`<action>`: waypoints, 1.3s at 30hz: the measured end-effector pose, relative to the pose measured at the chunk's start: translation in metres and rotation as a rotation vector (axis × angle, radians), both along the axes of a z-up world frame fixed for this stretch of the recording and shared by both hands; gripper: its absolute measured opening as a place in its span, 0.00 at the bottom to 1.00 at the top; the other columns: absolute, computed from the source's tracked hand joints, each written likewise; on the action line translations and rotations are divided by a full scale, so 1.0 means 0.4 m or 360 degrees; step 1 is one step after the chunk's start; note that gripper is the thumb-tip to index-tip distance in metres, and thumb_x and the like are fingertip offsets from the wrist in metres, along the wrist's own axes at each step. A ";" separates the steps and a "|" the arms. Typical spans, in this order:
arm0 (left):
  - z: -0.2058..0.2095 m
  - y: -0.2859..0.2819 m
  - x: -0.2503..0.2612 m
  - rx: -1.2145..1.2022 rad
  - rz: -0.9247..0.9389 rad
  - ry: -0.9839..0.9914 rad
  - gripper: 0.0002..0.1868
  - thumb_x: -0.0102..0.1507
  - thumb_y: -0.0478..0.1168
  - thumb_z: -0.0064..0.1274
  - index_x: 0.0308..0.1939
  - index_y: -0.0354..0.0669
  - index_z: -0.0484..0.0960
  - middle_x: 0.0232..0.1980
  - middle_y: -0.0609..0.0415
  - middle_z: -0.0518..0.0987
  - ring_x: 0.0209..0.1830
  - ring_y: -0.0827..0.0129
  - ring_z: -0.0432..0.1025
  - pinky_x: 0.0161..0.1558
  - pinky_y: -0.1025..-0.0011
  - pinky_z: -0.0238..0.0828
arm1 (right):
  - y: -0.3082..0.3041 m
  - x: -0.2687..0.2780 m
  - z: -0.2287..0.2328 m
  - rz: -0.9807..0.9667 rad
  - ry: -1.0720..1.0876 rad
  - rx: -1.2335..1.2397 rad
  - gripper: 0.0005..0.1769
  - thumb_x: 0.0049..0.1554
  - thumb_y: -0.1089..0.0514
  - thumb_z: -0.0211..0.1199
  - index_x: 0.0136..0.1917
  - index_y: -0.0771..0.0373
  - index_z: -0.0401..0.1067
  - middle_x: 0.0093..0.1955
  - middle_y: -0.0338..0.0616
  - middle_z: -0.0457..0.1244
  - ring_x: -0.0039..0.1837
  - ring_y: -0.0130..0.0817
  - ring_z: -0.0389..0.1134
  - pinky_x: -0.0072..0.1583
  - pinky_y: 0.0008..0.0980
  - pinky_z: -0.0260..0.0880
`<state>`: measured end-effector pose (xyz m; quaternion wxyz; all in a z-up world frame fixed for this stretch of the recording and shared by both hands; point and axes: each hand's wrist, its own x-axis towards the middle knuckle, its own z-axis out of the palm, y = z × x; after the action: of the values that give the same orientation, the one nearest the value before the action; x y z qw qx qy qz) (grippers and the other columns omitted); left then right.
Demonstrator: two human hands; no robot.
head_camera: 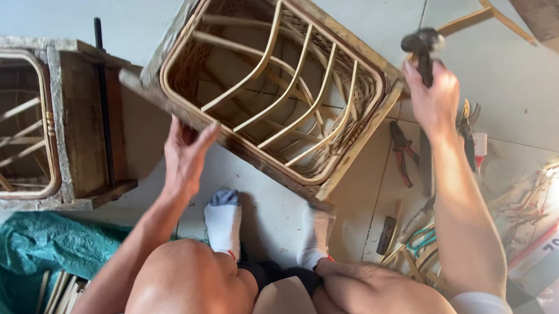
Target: The person assembles a rectangular basket by inserting thin wooden strips into a wooden mold. They use a hammer to tap the strips into place, trim excess with pliers, and apply glue to secure the joints.
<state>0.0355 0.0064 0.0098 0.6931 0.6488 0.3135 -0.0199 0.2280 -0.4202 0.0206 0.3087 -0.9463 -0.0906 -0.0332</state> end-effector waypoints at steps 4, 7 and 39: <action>0.006 0.081 0.147 -0.0037 -0.0026 -0.0141 0.46 0.58 0.36 0.65 0.77 0.48 0.58 0.61 0.53 0.80 0.58 0.68 0.76 0.62 0.70 0.76 | -0.014 -0.126 0.014 -0.0145 0.0223 0.0218 0.17 0.69 0.51 0.62 0.56 0.70 0.73 0.45 0.48 0.72 0.48 0.35 0.75 0.51 0.33 0.71; -0.020 0.135 0.243 0.0023 -0.0216 -0.0092 0.41 0.61 0.33 0.64 0.77 0.45 0.65 0.62 0.50 0.81 0.61 0.67 0.77 0.65 0.69 0.75 | 0.005 -0.270 0.013 -0.0266 0.0490 0.0668 0.18 0.68 0.49 0.59 0.58 0.69 0.72 0.51 0.44 0.71 0.55 0.32 0.74 0.54 0.30 0.74; -0.028 0.048 0.033 -0.0304 -0.0417 -0.0119 0.45 0.59 0.33 0.64 0.77 0.38 0.58 0.76 0.46 0.66 0.75 0.65 0.63 0.73 0.66 0.61 | 0.148 -0.230 0.196 -0.0351 0.0952 0.0257 0.20 0.69 0.47 0.54 0.50 0.67 0.71 0.32 0.42 0.63 0.28 0.26 0.62 0.33 0.29 0.61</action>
<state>0.0487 0.0256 -0.0014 0.7543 0.6155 0.1969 -0.1158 0.1358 -0.3609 0.0990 0.3902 -0.8906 0.1102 0.2060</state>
